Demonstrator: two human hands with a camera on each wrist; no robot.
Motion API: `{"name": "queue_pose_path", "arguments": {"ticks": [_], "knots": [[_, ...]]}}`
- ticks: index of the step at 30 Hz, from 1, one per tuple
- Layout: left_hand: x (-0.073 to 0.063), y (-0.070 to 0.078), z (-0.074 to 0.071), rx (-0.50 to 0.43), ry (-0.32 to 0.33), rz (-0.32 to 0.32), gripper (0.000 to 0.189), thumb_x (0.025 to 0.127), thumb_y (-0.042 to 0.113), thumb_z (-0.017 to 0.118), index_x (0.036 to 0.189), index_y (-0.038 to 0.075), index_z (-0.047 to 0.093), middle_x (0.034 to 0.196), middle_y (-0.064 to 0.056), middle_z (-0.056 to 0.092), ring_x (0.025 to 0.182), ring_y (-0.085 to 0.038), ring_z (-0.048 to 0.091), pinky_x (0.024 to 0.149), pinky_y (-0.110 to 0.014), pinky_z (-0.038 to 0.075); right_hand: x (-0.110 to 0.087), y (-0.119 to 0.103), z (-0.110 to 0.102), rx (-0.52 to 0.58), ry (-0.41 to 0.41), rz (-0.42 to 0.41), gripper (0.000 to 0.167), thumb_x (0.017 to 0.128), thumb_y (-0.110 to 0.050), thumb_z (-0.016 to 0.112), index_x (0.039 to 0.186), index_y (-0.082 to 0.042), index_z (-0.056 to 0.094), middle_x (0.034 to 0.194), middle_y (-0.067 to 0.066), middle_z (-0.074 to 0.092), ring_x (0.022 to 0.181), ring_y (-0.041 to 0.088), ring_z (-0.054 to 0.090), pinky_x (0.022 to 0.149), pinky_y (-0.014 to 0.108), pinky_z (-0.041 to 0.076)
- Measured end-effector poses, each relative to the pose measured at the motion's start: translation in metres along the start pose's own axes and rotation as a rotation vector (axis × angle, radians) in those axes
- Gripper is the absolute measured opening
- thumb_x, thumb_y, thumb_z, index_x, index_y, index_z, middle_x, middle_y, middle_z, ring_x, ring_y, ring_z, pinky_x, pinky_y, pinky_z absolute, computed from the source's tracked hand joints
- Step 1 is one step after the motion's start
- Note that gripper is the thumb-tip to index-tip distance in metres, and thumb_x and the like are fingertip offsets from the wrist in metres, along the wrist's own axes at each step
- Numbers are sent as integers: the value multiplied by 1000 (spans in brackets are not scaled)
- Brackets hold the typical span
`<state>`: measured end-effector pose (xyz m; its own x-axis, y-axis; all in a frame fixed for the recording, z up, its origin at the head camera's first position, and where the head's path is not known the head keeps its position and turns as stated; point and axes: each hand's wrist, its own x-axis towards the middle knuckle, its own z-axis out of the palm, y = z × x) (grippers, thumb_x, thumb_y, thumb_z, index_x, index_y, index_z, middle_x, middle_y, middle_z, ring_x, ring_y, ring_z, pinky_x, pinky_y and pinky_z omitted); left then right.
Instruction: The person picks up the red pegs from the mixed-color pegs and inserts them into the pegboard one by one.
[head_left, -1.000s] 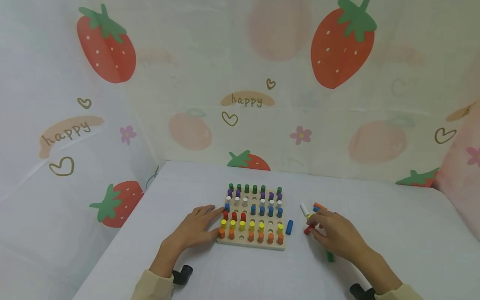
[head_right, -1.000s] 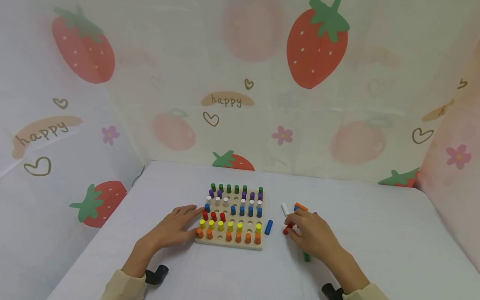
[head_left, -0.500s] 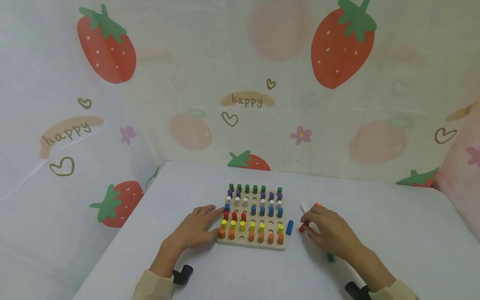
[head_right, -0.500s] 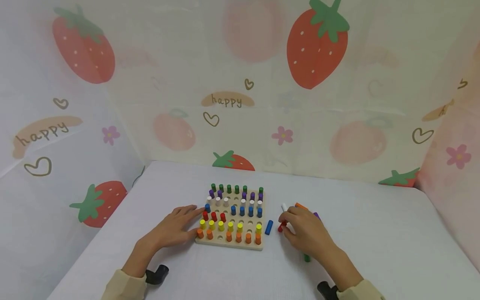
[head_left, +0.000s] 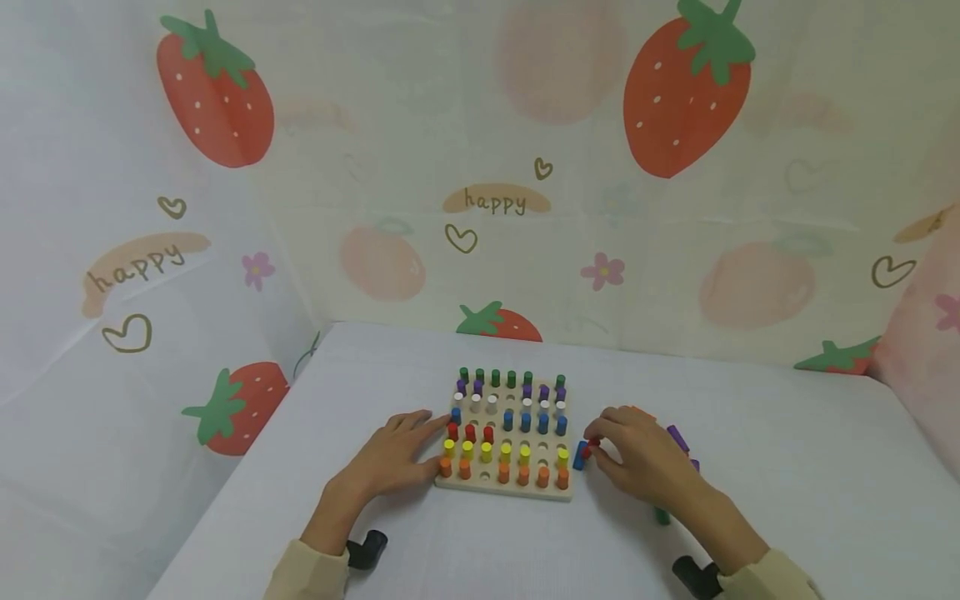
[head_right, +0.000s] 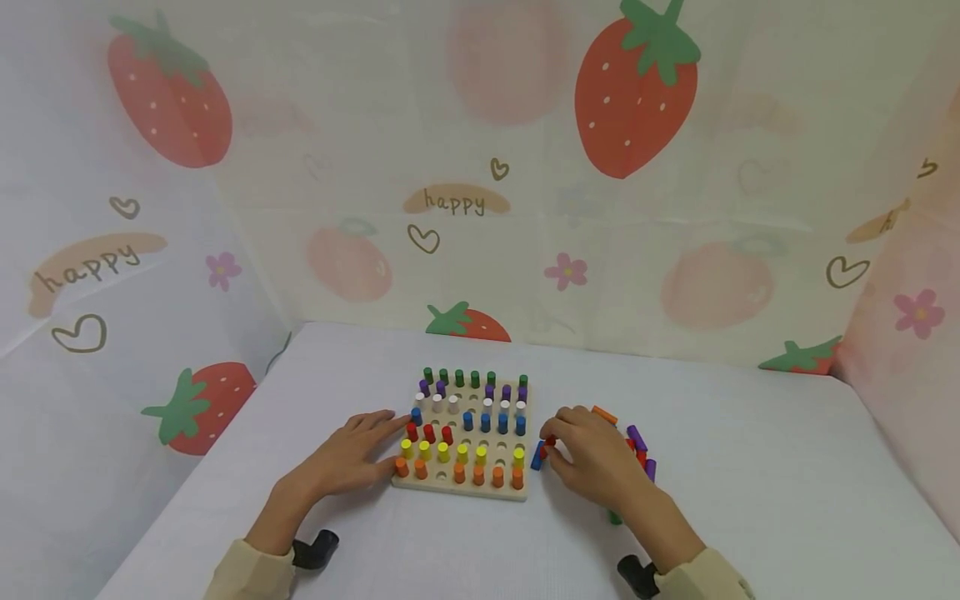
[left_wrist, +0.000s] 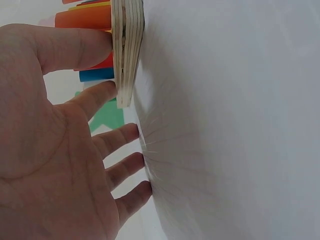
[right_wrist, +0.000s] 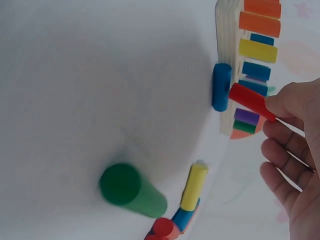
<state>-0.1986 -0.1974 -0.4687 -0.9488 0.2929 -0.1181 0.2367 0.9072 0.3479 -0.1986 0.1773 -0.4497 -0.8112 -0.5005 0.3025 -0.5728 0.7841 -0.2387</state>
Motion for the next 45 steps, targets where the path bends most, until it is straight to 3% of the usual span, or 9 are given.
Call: {"name": "queue_pose_path", "arguments": {"ticks": [11, 20, 31, 45], "knots": [[-1, 1, -2, -1, 0, 13, 65, 97, 37, 60, 160, 20, 49, 166, -17, 45, 153, -46, 40, 123, -70, 36, 11, -13, 1, 0, 48, -44, 16, 88, -15, 85, 102, -17, 79, 95, -7, 74, 94, 12, 66, 86, 35, 63], [-2, -2, -1, 1, 11, 16, 65, 97, 35, 61, 159, 20, 49, 165, -18, 45, 152, -47, 41, 122, -70, 37, 25, -26, 5, 4, 49, -73, 17, 88, -18, 86, 103, -17, 79, 97, -5, 76, 97, 14, 67, 93, 39, 62], [-2, -1, -1, -3, 10, 16, 66, 97, 36, 60, 159, 21, 49, 166, -17, 45, 153, -46, 40, 123, -68, 36, 37, -38, 11, 29, 16, -84, 17, 89, -20, 84, 105, -15, 79, 107, -1, 78, 104, 17, 68, 96, 38, 63], [0, -2, 1, -19, 15, 18, 65, 97, 36, 60, 159, 20, 49, 166, -17, 45, 154, -46, 39, 125, -68, 35, 49, -50, 23, 16, -46, -130, 17, 92, -22, 82, 107, -17, 79, 105, -4, 77, 103, 15, 67, 100, 39, 60]]}}
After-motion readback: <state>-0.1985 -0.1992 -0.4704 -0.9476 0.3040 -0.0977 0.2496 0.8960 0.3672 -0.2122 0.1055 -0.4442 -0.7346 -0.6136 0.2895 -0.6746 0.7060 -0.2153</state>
